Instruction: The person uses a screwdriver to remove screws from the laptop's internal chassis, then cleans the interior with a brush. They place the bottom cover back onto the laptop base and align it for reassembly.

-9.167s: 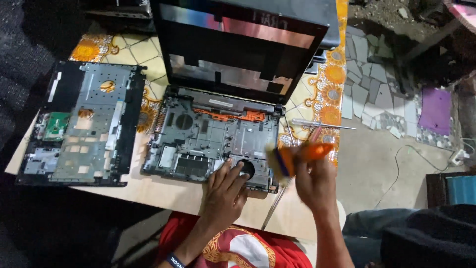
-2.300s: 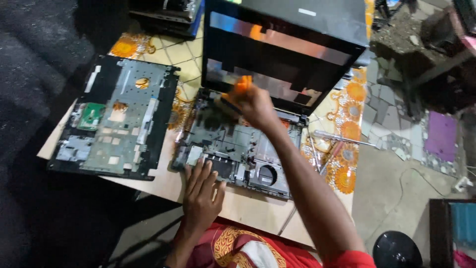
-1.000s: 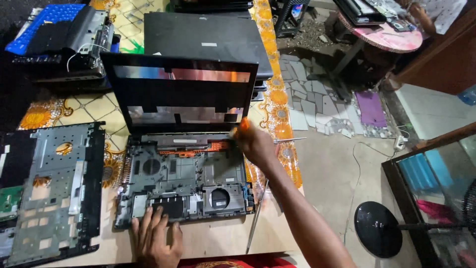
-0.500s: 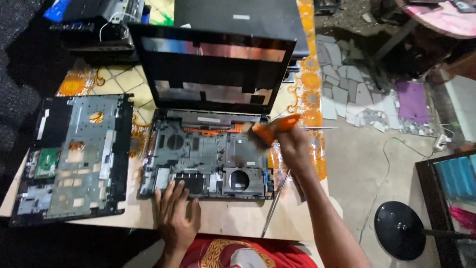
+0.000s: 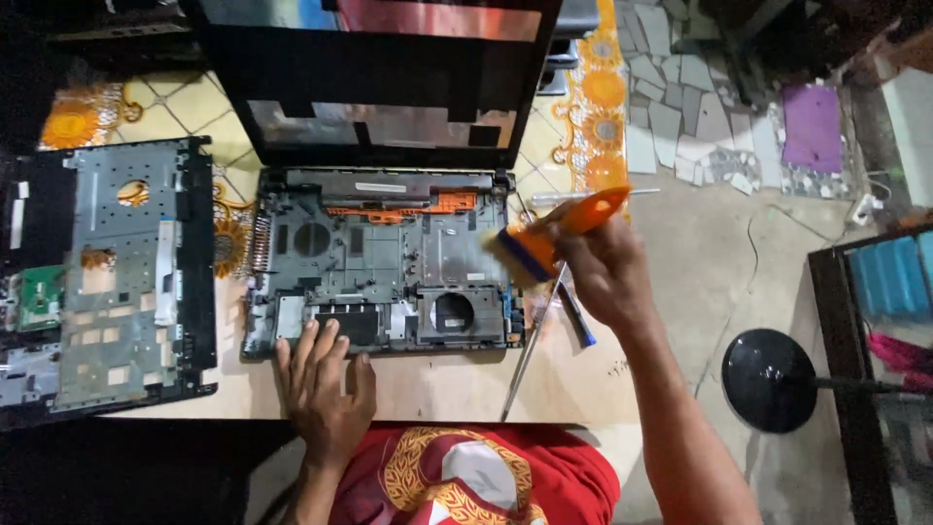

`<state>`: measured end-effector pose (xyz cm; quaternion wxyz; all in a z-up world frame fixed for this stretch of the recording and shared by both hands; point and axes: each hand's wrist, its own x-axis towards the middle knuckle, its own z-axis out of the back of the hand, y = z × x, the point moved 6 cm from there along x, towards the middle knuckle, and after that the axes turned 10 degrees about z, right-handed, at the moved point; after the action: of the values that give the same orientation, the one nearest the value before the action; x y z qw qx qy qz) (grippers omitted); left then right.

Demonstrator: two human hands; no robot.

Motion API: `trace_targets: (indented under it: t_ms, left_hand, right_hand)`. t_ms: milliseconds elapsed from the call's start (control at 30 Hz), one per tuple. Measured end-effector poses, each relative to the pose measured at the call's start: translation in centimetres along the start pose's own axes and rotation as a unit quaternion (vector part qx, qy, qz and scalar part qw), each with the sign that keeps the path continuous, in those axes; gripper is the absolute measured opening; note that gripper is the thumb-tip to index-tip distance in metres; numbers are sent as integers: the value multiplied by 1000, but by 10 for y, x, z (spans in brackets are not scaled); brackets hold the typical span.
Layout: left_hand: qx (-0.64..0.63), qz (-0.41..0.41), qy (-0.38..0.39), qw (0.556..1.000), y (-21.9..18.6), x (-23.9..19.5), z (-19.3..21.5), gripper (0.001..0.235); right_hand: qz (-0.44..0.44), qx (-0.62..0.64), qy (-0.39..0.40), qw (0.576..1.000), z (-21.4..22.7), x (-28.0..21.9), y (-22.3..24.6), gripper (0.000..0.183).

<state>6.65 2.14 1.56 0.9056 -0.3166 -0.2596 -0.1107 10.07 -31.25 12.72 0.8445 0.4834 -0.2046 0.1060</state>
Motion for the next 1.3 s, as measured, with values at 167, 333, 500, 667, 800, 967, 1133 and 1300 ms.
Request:
trace_targets:
  t_ms: [167,333,500,667,800,967,1133,1300]
  left_hand:
    - [26,12,9,1000,1,0,-2,22]
    - [22,-11,18,1000,3,-1,-5,18]
    - [31,1,33,999,10,-7,-8,21]
    - [39,-3,36,999,10,-10,-6,23]
    - [37,0,29,999,0,-2,1,19]
    - [78,46,20,996,16,-9,-13,25]
    - [91,89,55,990,35,-17,-28,31]
    - [83,97,35,991,43,-23,-32,32]
  right_hand:
    - [-1,-251,107,962,-47,-80,-15,20]
    - [45,-50,120,991,-37,-80,50,8]
    - [-16,-154,-121,981,13,-69,55,16]
    - [29,-152,-127,980,9,-70,57,13]
    - [-55,-153,-147,976,1,-82,26,18]
    - [-32,-99,-132,986,-4,-71,28,15]
    - [-29,-100,-104,989,-11,-75,18,14]
    - [-18,-93,-96,991,-22,-80,10,16]
